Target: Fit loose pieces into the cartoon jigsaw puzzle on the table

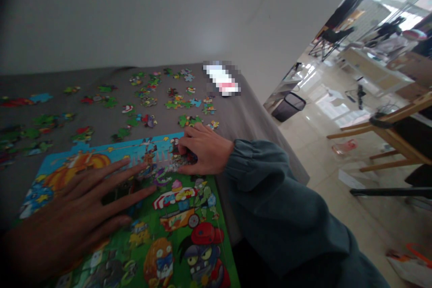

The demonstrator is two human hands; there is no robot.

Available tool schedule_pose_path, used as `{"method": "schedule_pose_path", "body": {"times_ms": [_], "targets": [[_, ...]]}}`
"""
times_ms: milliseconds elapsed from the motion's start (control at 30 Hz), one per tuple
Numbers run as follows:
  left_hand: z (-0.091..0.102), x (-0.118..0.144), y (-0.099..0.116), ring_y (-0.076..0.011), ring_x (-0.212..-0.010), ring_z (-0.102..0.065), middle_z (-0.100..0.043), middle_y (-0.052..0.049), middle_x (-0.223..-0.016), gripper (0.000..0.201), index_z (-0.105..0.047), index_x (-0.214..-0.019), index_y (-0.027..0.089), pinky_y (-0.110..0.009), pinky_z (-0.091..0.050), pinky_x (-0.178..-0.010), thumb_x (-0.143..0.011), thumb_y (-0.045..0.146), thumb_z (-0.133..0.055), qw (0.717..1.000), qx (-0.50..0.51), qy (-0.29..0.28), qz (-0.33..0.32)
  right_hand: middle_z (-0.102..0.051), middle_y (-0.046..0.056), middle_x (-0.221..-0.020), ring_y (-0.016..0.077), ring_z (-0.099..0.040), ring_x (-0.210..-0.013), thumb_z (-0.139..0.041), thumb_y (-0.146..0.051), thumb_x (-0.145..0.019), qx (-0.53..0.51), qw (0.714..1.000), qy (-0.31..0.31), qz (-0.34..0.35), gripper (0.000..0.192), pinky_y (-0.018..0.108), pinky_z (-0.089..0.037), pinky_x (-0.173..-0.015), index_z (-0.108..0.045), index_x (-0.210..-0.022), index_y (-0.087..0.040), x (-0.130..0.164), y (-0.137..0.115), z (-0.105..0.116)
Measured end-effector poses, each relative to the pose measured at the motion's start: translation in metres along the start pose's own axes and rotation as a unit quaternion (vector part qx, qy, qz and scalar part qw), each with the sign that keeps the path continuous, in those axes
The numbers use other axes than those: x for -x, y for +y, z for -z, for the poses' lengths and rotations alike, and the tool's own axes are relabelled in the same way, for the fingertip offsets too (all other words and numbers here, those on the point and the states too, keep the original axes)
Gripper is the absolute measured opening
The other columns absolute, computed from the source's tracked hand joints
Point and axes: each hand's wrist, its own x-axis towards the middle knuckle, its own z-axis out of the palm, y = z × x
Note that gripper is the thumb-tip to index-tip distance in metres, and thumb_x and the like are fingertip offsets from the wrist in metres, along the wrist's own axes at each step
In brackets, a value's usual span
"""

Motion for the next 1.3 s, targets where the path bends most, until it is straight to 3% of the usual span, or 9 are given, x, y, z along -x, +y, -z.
{"method": "schedule_pose_path", "body": {"times_ms": [100, 200, 300, 500, 633, 1000, 1300], "targets": [[0.002, -0.002, 0.002, -0.0301, -0.140, -0.039, -0.040, 0.002, -0.158, 0.045, -0.042, -0.148, 0.046, -0.045, -0.024, -0.115, -0.102, 0.047, -0.042, 1.000, 0.007, 0.001, -0.014, -0.059, 0.012, -0.105, 0.0245, -0.048, -0.097, -0.069, -0.050, -0.084, -0.001, 1.000, -0.001, 0.002, 0.039, 0.037, -0.037, -0.090, -0.063, -0.097, -0.014, 0.000, 0.001, 0.000], [0.003, -0.001, 0.008, -0.0238, -0.135, -0.043, -0.055, 0.006, -0.146, 0.042, -0.047, -0.145, 0.044, -0.039, -0.017, -0.120, -0.103, 0.044, -0.044, 0.999, 0.029, 0.010, -0.042, -0.058, 0.012, -0.105, 0.0246, -0.048, -0.097, -0.069, -0.051, -0.084, 0.002, 1.000, -0.001, 0.002, 0.039, 0.038, -0.036, -0.090, -0.063, -0.097, -0.015, -0.001, 0.001, -0.001], [0.002, -0.001, 0.016, -0.0212, -0.127, -0.050, -0.063, 0.009, -0.137, 0.042, -0.052, -0.140, 0.042, -0.037, -0.014, -0.121, -0.100, 0.052, -0.047, 0.998, 0.061, 0.009, -0.028, -0.059, 0.012, -0.104, 0.0247, -0.048, -0.097, -0.070, -0.049, -0.083, 0.005, 1.000, -0.002, 0.001, 0.038, 0.038, -0.036, -0.090, -0.063, -0.096, -0.015, -0.001, 0.001, -0.001], [-0.001, -0.002, 0.014, -0.0216, -0.130, -0.047, -0.057, 0.008, -0.145, 0.051, -0.046, -0.147, 0.037, -0.037, -0.011, -0.121, -0.100, 0.056, -0.045, 0.998, 0.034, -0.011, -0.043, -0.059, 0.012, -0.104, 0.0249, -0.048, -0.097, -0.071, -0.048, -0.083, 0.007, 1.000, -0.003, 0.001, 0.037, 0.039, -0.037, -0.090, -0.063, -0.096, -0.015, -0.001, 0.001, -0.002], [-0.003, 0.000, 0.010, -0.0225, -0.130, -0.048, -0.059, 0.007, -0.143, 0.053, -0.039, -0.151, 0.037, -0.037, -0.019, -0.117, -0.101, 0.054, -0.042, 0.999, 0.031, -0.002, -0.039, -0.059, 0.012, -0.105, 0.0252, -0.049, -0.098, -0.070, -0.048, -0.083, 0.008, 1.000, -0.006, 0.000, 0.037, 0.038, -0.038, -0.090, -0.063, -0.098, -0.015, -0.001, 0.001, -0.001], [-0.003, -0.002, 0.009, -0.0220, -0.128, -0.049, -0.060, 0.008, -0.142, 0.057, -0.036, -0.153, 0.034, -0.036, -0.023, -0.113, -0.100, 0.055, -0.045, 0.998, 0.026, 0.011, -0.047, -0.059, 0.012, -0.104, 0.0247, -0.049, -0.097, -0.071, -0.049, -0.083, 0.007, 1.000, -0.001, 0.004, 0.037, 0.038, -0.037, -0.091, -0.062, -0.097, -0.015, -0.001, 0.002, -0.003], [0.000, 0.000, 0.009, -0.0219, -0.134, -0.045, -0.056, 0.007, -0.147, 0.056, -0.033, -0.154, 0.037, -0.036, -0.018, -0.117, -0.101, 0.052, -0.045, 0.999, 0.027, 0.001, -0.044, -0.060, 0.012, -0.102, 0.0245, -0.050, -0.095, -0.073, -0.050, -0.082, 0.005, 1.000, 0.005, 0.007, 0.041, 0.038, -0.037, -0.089, -0.063, -0.097, -0.013, -0.002, 0.000, 0.000]]}}
